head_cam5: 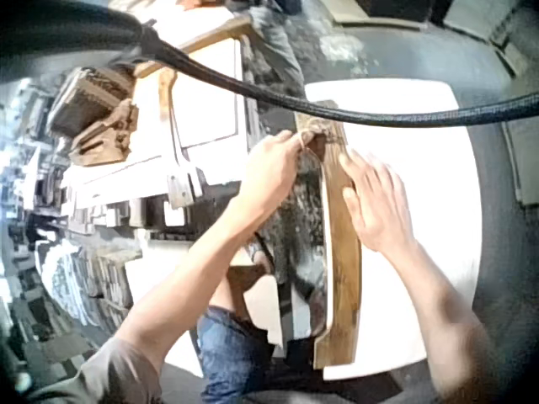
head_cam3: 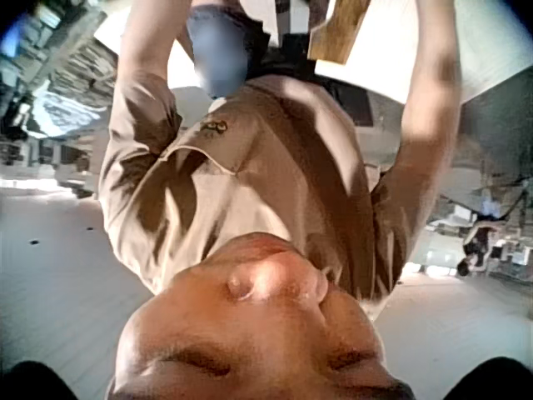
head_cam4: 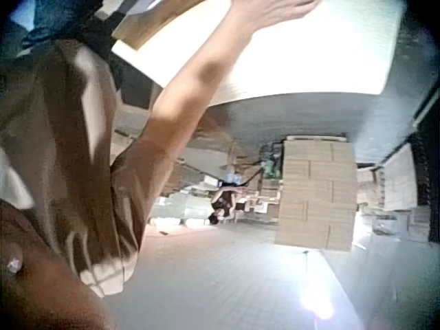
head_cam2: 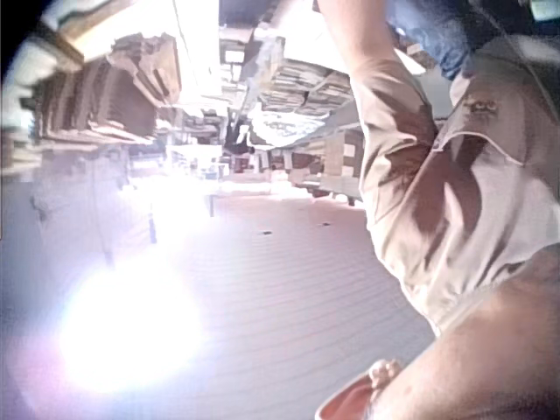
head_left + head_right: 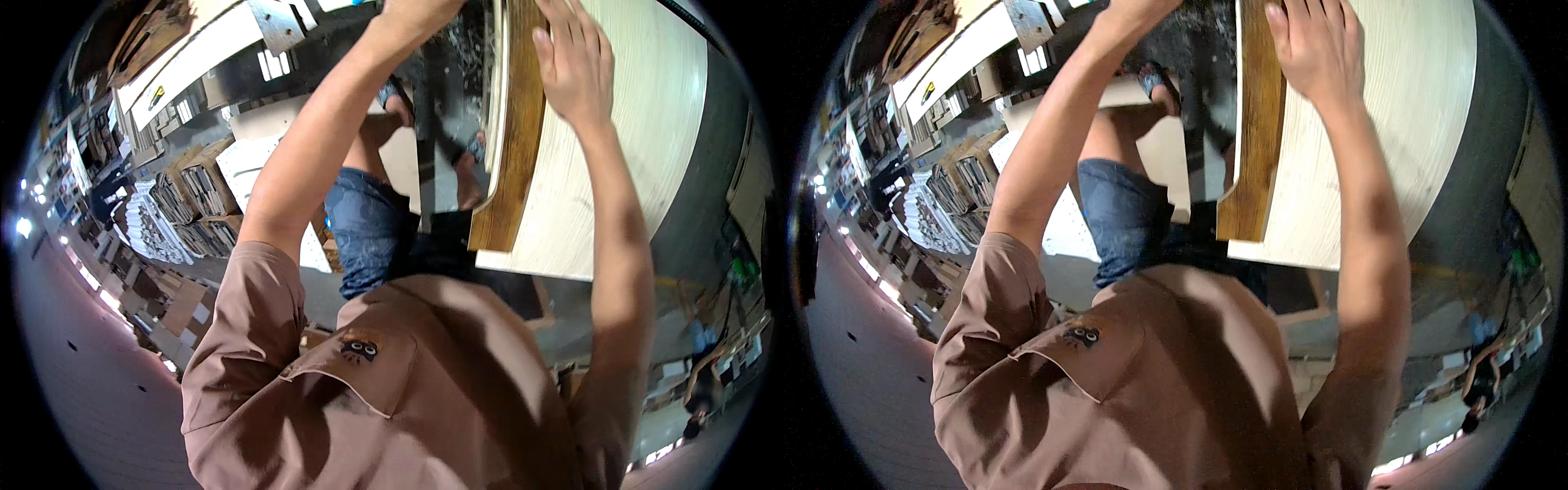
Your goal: The person scrapes the edges of a wooden piece with a handheld scraper, removes wood shavings by hand, and then picks up another wooden piece from a stack.
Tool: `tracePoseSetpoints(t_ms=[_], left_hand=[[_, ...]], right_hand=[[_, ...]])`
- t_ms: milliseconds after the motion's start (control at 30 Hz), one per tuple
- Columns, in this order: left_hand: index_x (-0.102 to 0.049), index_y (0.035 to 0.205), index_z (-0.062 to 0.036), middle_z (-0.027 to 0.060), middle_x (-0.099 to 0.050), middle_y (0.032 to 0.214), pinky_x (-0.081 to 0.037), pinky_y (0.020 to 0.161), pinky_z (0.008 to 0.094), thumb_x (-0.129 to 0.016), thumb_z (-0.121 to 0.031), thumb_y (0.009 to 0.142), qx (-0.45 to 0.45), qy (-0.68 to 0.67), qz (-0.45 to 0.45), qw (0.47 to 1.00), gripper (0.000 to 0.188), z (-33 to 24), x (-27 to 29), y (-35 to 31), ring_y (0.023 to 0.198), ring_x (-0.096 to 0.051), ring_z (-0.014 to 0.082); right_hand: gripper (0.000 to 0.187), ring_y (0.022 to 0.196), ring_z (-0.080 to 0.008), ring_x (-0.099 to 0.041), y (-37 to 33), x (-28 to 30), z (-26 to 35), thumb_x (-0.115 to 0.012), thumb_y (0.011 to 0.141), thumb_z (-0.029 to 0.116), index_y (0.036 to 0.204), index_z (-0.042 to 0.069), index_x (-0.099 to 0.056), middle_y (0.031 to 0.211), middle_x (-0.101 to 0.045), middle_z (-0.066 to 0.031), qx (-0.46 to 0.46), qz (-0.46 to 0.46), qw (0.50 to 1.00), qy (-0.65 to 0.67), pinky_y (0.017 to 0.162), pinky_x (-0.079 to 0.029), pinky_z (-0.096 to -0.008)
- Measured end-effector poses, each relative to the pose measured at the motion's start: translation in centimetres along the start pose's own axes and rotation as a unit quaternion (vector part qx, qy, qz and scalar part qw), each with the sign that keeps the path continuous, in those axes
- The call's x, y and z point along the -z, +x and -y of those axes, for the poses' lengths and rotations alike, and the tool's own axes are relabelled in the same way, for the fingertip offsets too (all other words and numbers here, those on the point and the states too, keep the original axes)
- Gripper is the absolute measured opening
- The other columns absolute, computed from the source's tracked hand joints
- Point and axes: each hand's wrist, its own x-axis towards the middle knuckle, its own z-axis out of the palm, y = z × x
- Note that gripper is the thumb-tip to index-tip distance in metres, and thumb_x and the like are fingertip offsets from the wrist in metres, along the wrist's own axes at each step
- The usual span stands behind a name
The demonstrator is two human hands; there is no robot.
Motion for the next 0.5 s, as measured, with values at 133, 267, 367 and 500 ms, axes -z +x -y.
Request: tracePoseSetpoints(t_ms=[133,267,367,500], left_hand=[[-0.07,0.142,-0.0137,0.0151,-0.07,0.098,-0.058,0.082,0.05,-0.057,0.002,0.095,-0.015,-0.007,0.029,0.999,0.051,-3.5,-0.5,-4.5,0.091,-0.07,0.0393],[-0.069,0.144,-0.0134,0.0117,-0.069,0.104,-0.055,0.087,0.0459,-0.063,0.001,0.088,-0.075,-0.034,0.086,0.993,0.058,-5.5,-0.5,-9.1,0.093,-0.065,0.0351],[-0.069,0.141,-0.0172,0.0093,-0.076,0.106,-0.059,0.085,0.0454,-0.066,-0.012,0.103,-0.127,0.003,0.079,0.989,0.039,-7.3,-1.1,-12.9,0.093,-0.072,0.0309],[-0.065,0.153,-0.0322,0.0001,-0.074,0.114,-0.061,0.091,0.0404,-0.071,-0.009,0.097,-0.155,0.037,0.127,0.979,0.061,-10.3,-0.6,-19.0,0.102,-0.071,0.0211]], right_hand=[[0.05,0.152,-0.0419,-0.048,0.0,0.5,0.5,-0.052,0.112,0.023,0.159,0.006,-0.054,0.164,-0.055,-0.0191,-0.004,-0.01,1.0,-0.012,0.128,-0.035,-0.0547],[0.049,0.152,-0.0433,-0.05,0.0,-0.5,0.0,-0.053,0.112,0.022,0.158,0.006,-0.056,0.162,-0.057,-0.0208,0.031,-0.061,0.997,-0.02,0.128,-0.037,-0.0545],[0.046,0.15,-0.0439,-0.052,-0.1,-1.1,-0.6,-0.053,0.113,0.022,0.156,0.006,-0.058,0.162,-0.058,-0.0204,0.059,-0.083,0.995,-0.018,0.127,-0.04,-0.055],[0.046,0.151,-0.0436,-0.051,-0.5,-1.7,-0.8,-0.051,0.114,0.025,0.156,0.007,-0.057,0.162,-0.058,-0.0183,0.06,-0.096,0.993,-0.021,0.129,-0.037,-0.0543]])
